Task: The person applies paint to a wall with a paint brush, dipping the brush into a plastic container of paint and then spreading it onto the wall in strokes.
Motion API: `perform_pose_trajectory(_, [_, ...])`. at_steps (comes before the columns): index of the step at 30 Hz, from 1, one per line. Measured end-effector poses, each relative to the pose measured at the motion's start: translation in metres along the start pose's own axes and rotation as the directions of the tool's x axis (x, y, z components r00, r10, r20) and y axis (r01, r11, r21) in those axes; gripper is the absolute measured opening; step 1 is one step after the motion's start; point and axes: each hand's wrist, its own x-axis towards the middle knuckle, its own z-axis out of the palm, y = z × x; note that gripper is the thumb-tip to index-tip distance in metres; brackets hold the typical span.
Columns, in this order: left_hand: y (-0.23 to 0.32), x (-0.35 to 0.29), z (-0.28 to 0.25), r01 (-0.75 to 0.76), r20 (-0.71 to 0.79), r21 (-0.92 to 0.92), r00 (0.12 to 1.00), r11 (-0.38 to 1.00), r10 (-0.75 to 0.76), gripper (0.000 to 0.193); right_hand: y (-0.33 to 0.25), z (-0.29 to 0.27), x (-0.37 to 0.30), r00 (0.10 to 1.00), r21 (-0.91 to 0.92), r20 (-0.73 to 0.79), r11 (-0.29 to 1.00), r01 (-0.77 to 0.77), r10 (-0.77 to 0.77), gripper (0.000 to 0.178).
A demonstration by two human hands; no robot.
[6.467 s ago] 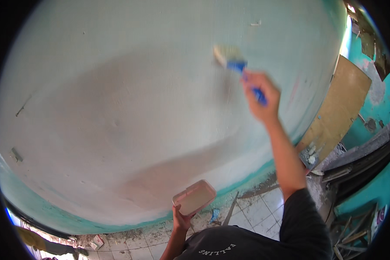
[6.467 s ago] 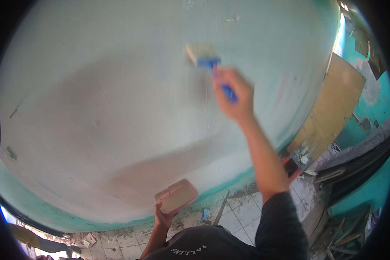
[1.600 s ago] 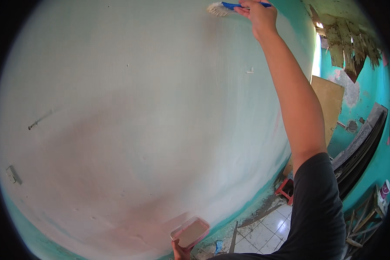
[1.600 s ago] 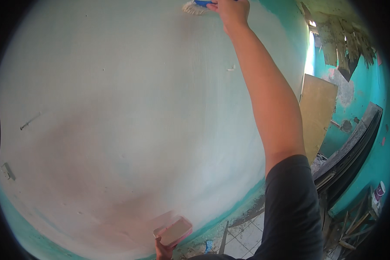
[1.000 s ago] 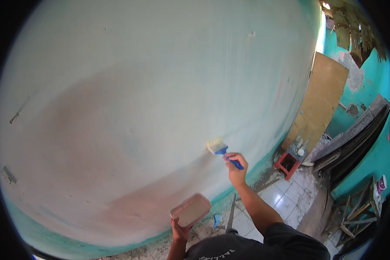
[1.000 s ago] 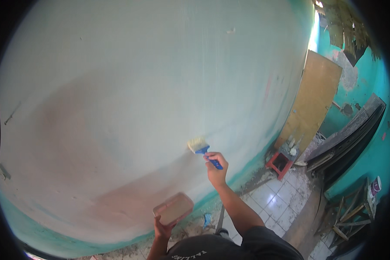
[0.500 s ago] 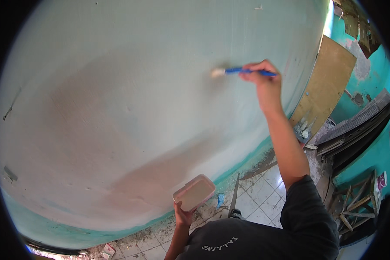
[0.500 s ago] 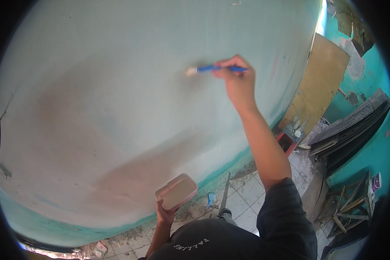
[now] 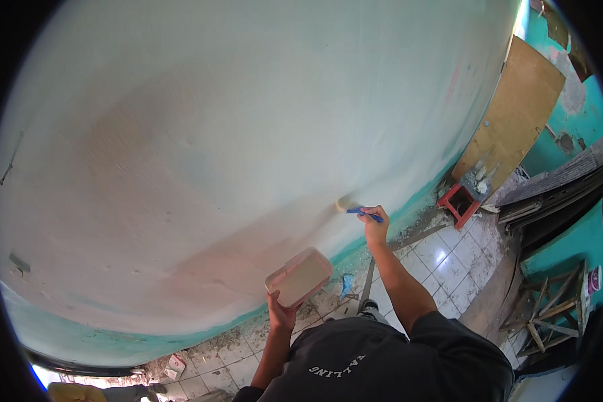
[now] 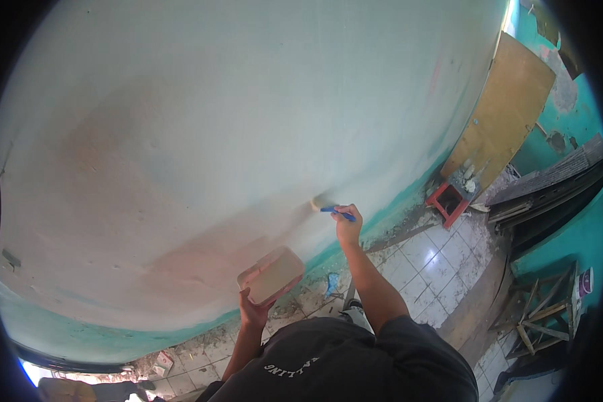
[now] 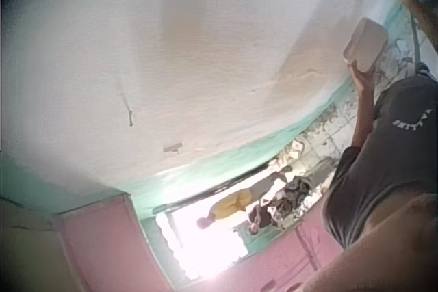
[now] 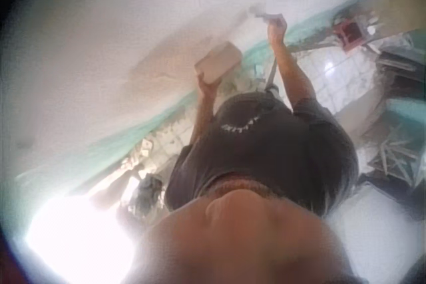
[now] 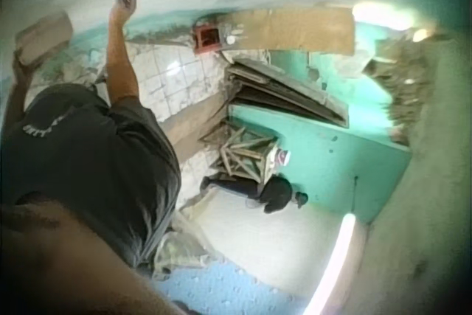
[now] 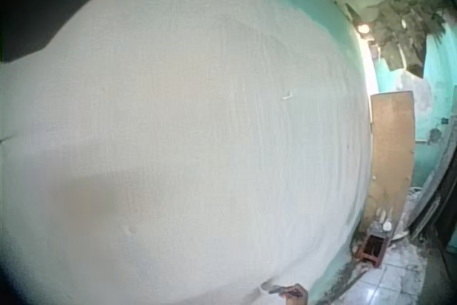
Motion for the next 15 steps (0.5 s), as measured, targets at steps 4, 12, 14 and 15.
perform_pose_trajectory(4, [-0.001, 0.000, -0.003, 0.005, -0.001, 0.029, 1.000, 1.000, -0.005, 0.061, -0.022, 0.017, 0.017, 0.998, -0.415, 0.064, 0.910, 0.021, 0.007, 0.016])
perform_pose_trajectory(12, [0.002, -0.009, -0.007, -0.014, -0.028, 0.046, 0.999, 0.999, 0.015, 0.062, -0.242, 0.143, 0.045, 0.832, 0.145, 0.293, 0.882, 0.449, -0.471, 0.015])
perform_pose_trajectory(14, [0.005, -0.009, -0.002, -0.037, -0.028, 0.035, 0.999, 0.999, 0.038, 0.063, -0.251, 0.141, 0.040, 0.857, 0.215, 0.253, 0.890, 0.402, -0.449, 0.017])
perform_pose_trajectory(15, [0.005, -0.008, -0.002, -0.035, -0.032, 0.033, 0.999, 0.999, 0.036, 0.063, -0.239, 0.135, 0.039, 0.858, 0.213, 0.255, 0.892, 0.400, -0.445, 0.017])
